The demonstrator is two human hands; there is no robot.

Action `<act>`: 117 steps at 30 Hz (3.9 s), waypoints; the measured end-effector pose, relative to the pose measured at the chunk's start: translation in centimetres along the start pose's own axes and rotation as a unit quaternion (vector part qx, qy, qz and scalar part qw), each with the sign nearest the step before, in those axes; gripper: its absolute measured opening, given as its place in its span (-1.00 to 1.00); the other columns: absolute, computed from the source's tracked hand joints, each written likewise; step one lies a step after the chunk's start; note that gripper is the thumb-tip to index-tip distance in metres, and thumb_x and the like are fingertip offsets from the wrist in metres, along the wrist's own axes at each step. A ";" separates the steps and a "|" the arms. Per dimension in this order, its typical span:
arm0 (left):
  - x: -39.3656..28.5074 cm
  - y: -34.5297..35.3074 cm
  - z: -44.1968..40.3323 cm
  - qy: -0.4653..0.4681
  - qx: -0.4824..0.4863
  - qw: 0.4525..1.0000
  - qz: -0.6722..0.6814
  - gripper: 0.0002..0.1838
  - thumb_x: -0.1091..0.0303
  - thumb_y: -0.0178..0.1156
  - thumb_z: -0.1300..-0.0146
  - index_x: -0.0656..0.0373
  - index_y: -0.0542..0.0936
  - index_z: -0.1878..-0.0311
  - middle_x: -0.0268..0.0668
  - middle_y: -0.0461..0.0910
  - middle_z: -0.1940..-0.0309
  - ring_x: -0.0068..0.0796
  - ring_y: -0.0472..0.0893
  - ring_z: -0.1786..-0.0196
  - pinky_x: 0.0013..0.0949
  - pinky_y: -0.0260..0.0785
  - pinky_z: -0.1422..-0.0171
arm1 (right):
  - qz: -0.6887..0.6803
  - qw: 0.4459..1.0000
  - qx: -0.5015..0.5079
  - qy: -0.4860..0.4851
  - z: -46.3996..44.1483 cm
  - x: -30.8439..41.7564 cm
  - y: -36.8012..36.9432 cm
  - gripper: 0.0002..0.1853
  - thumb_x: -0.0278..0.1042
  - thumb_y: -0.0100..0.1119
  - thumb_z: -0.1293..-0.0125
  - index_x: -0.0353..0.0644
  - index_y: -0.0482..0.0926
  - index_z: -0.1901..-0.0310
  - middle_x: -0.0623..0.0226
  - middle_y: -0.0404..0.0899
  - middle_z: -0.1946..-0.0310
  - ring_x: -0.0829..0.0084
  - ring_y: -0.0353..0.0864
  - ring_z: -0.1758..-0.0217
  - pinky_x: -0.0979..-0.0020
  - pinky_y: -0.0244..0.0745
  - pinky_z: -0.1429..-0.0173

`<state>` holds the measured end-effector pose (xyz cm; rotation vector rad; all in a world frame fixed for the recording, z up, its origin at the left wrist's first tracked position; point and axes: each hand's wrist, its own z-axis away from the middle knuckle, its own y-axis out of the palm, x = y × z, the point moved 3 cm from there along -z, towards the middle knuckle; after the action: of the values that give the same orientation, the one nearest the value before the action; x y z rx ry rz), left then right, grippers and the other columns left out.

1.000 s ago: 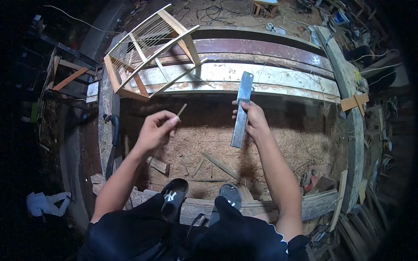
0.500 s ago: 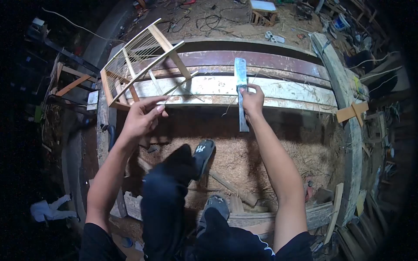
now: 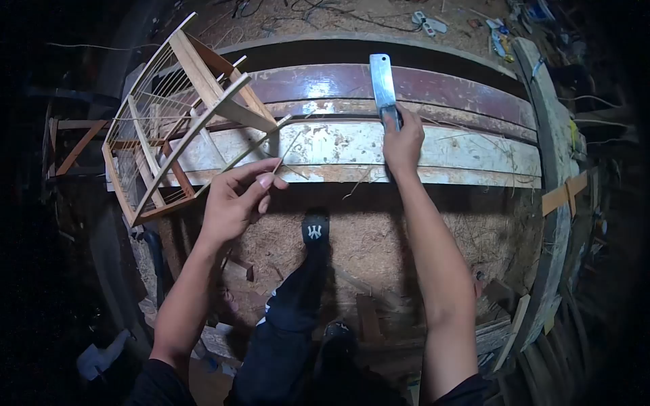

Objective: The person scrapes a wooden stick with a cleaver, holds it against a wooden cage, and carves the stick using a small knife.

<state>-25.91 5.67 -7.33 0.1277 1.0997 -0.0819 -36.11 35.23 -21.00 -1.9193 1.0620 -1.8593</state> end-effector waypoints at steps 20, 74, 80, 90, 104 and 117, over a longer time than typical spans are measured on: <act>-14.5 6.4 -3.6 -0.016 0.067 0.994 -0.091 -0.64 0.50 0.15 -0.51 0.27 0.62 -0.31 -0.35 0.75 0.29 -0.79 0.39 0.49 -0.56 0.29 0.40 | -0.083 0.984 0.106 0.115 -4.7 1.5 -21.4 -0.59 -0.36 0.24 -0.50 -0.24 0.59 -0.32 0.05 0.68 -0.17 0.29 0.68 -0.23 0.31 0.58 -0.24; -14.0 24.9 -14.7 -0.124 0.039 0.990 0.058 -0.62 0.36 -0.05 -0.66 0.30 0.49 -0.38 -0.14 0.70 0.31 -0.63 0.46 0.67 -0.56 0.24 0.68 | 0.087 0.966 0.241 0.023 -24.2 -16.0 -27.4 -0.85 -0.48 0.11 -0.37 -0.37 0.61 0.15 -0.20 0.67 0.26 -0.15 0.70 0.12 0.08 0.54 -0.01; -10.2 16.5 -8.9 -0.125 0.033 0.988 0.086 -0.57 0.44 0.04 -0.61 0.16 0.45 -0.48 -0.23 0.70 0.35 -0.68 0.44 0.61 -0.54 0.26 0.51 | -0.058 0.941 0.310 0.122 -10.2 -3.7 -21.3 -0.81 -0.38 0.19 -0.43 -0.36 0.65 0.21 0.21 0.66 0.41 0.45 0.61 0.27 0.37 0.49 0.10; -10.4 -1.4 3.6 0.004 -0.094 0.993 -0.069 -0.77 0.43 0.35 -0.39 0.21 0.78 -0.07 -0.36 0.71 0.43 -0.73 0.59 0.34 -0.56 0.44 0.24 | -0.250 0.875 0.305 0.282 3.5 17.1 -8.4 -0.80 -0.34 0.36 -0.45 -0.28 0.74 0.05 0.63 0.52 0.53 0.80 0.31 0.61 0.62 0.14 0.53; -13.2 -11.7 7.2 0.147 -0.138 0.956 -0.212 -0.81 0.54 0.36 -0.23 0.23 0.81 0.09 -0.11 0.76 0.38 -0.34 0.72 0.36 -0.39 0.50 0.24 | -0.429 0.785 0.350 0.278 6.3 29.4 -1.8 -0.79 -0.33 0.30 -0.50 -0.34 0.69 0.05 0.54 0.44 0.62 0.75 0.22 0.67 0.57 0.08 0.58; -11.8 -13.8 6.7 0.175 -0.175 0.934 -0.257 -0.87 0.56 0.37 -0.24 0.29 0.78 0.15 -0.09 0.75 0.35 -0.22 0.73 0.35 -0.31 0.53 0.22 | -0.246 0.883 0.319 0.244 7.0 30.5 0.2 -0.82 -0.28 0.33 -0.48 -0.22 0.68 0.19 0.63 0.49 0.54 0.82 0.25 0.61 0.61 0.06 0.54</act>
<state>-27.11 -8.96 5.32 -0.4890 1.4659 -0.3401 -32.29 13.07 0.82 -1.4208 -0.0334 -2.6180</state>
